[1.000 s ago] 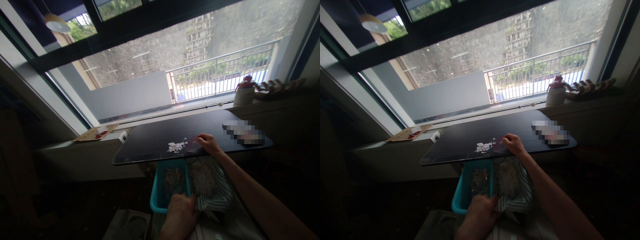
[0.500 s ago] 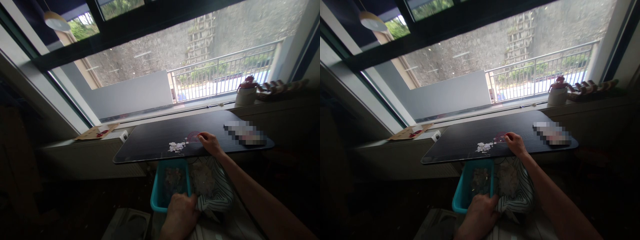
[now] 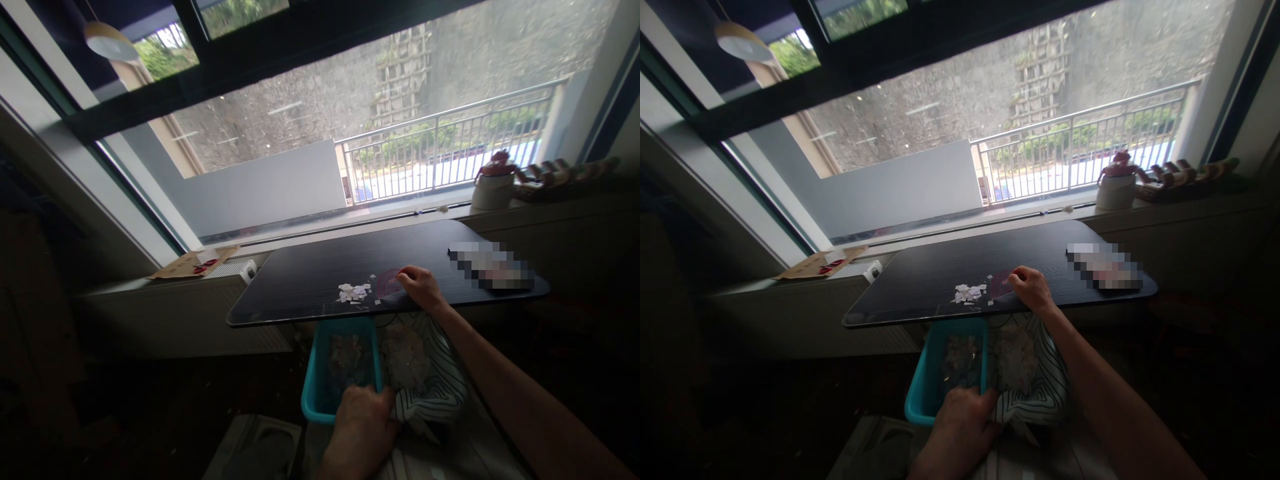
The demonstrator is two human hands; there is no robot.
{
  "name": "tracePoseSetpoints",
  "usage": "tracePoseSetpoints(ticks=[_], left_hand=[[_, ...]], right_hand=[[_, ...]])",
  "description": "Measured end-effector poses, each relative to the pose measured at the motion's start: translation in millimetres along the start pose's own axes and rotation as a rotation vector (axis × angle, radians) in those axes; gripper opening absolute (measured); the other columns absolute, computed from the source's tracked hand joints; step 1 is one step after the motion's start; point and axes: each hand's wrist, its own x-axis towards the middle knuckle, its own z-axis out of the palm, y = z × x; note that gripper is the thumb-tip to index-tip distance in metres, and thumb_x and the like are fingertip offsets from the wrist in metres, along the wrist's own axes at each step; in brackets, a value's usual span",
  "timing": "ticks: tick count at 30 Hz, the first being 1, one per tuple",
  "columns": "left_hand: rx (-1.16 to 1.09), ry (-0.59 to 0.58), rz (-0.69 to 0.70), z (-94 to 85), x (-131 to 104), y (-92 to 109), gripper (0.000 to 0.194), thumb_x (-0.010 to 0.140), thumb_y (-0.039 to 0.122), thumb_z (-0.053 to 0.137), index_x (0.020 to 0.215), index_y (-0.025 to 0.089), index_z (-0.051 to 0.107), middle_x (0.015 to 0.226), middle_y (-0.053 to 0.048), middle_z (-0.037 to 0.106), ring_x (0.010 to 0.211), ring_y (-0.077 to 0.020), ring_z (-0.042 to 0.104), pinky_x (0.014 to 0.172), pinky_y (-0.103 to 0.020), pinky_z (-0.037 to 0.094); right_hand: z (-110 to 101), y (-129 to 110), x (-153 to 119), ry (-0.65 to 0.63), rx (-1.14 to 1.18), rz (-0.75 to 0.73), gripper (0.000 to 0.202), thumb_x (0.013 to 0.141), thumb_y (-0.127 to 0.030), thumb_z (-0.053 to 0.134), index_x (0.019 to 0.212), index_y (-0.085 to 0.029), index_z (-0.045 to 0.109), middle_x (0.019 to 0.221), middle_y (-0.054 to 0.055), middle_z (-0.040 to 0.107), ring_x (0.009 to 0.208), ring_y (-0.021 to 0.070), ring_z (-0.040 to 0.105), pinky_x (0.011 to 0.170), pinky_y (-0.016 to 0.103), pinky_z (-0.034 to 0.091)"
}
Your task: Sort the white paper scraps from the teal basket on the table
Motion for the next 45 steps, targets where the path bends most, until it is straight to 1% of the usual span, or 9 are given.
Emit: tracePoseSetpoints(ticks=[2, 7, 11, 16, 20, 25, 30, 38, 45], left_hand=[[0.003, 0.002, -0.005, -0.2, 0.4, -0.1, 0.017, 0.079, 0.031, 0.051, 0.088, 0.021, 0.06, 0.078, -0.006, 0.064, 0.073, -0.0235, 0.061, 0.067, -0.031, 0.044], [-0.002, 0.006, -0.007, 1.2, 0.9, 0.0, 0.017, 0.078, 0.03, 0.051, 0.088, 0.021, 0.061, 0.079, -0.006, 0.065, 0.073, -0.0233, 0.061, 0.066, -0.03, 0.044], [-0.004, 0.01, -0.007, 2.8, 0.4, -0.2, 0.018, 0.077, 0.031, 0.052, 0.09, 0.021, 0.062, 0.079, -0.006, 0.065, 0.073, -0.0236, 0.061, 0.065, -0.03, 0.044], [-0.007, 0.011, -0.004, 1.8, 0.4, -0.6, 0.018, 0.077, 0.03, 0.051, 0.09, 0.022, 0.061, 0.079, -0.005, 0.065, 0.073, -0.0231, 0.061, 0.065, -0.029, 0.044], [0.0, -0.01, 0.0, 0.5, 1.1, -0.4, 0.019, 0.078, 0.031, 0.05, 0.091, 0.022, 0.06, 0.08, -0.005, 0.065, 0.074, -0.0232, 0.061, 0.066, -0.03, 0.044], [-0.007, -0.046, -0.008, -2.0, 0.9, 0.3, 0.021, 0.08, 0.032, 0.048, 0.093, 0.022, 0.06, 0.084, -0.006, 0.065, 0.077, -0.0245, 0.061, 0.069, -0.031, 0.044], [-0.01, -0.066, -0.019, -3.6, 0.7, -0.4, 0.022, 0.08, 0.032, 0.048, 0.094, 0.022, 0.06, 0.086, -0.006, 0.064, 0.079, -0.0247, 0.061, 0.07, -0.031, 0.043], [-0.001, -0.015, -0.002, 1.0, 1.4, -2.2, 0.02, 0.078, 0.032, 0.049, 0.092, 0.022, 0.06, 0.083, -0.006, 0.065, 0.076, -0.0246, 0.061, 0.068, -0.031, 0.044], [-0.01, -0.036, 0.005, -0.2, 1.9, -2.4, 0.02, 0.078, 0.031, 0.048, 0.092, 0.021, 0.06, 0.084, -0.006, 0.065, 0.077, -0.0245, 0.061, 0.068, -0.031, 0.044]], right_hand=[[-0.6, -0.7, -0.4, -0.022, 0.014, -0.009, 0.026, 0.069, -0.031, 0.047, 0.064, -0.016, 0.067, 0.049, -0.001, 0.054, 0.049, 0.0124, 0.046, 0.049, 0.024, 0.033], [0.2, -1.2, -0.2, -0.044, 0.036, -0.02, 0.025, 0.069, -0.033, 0.049, 0.066, -0.016, 0.067, 0.051, -0.001, 0.054, 0.049, 0.012, 0.044, 0.048, 0.024, 0.032], [0.4, 0.2, 0.3, -0.088, 0.054, -0.031, 0.024, 0.068, -0.031, 0.048, 0.061, -0.016, 0.065, 0.05, -0.002, 0.052, 0.049, 0.0116, 0.044, 0.049, 0.023, 0.032], [-0.1, 0.3, -0.3, -0.099, 0.076, -0.033, 0.024, 0.069, -0.031, 0.047, 0.061, -0.016, 0.064, 0.048, -0.003, 0.049, 0.048, 0.0112, 0.042, 0.048, 0.023, 0.031], [-0.6, -1.9, -1.1, -0.105, 0.082, -0.042, 0.024, 0.069, -0.032, 0.048, 0.064, -0.016, 0.065, 0.051, -0.002, 0.053, 0.049, 0.0116, 0.043, 0.049, 0.023, 0.031], [-2.0, -3.0, -1.5, -0.136, 0.095, -0.052, 0.022, 0.068, -0.029, 0.048, 0.062, -0.016, 0.065, 0.05, -0.001, 0.053, 0.051, 0.0119, 0.044, 0.049, 0.023, 0.032], [-1.7, -2.8, -1.6, -0.128, 0.109, -0.051, 0.023, 0.069, -0.03, 0.048, 0.063, -0.016, 0.065, 0.052, -0.001, 0.055, 0.051, 0.012, 0.045, 0.049, 0.023, 0.033], [-3.1, -5.2, -2.4, -0.161, 0.12, -0.062, 0.021, 0.068, -0.028, 0.048, 0.062, -0.016, 0.065, 0.053, -0.001, 0.057, 0.055, 0.0133, 0.048, 0.052, 0.023, 0.036], [-4.3, -6.6, -2.9, -0.197, 0.151, -0.07, 0.022, 0.068, -0.028, 0.048, 0.061, -0.016, 0.065, 0.054, 0.0, 0.059, 0.056, 0.014, 0.05, 0.051, 0.023, 0.036]])
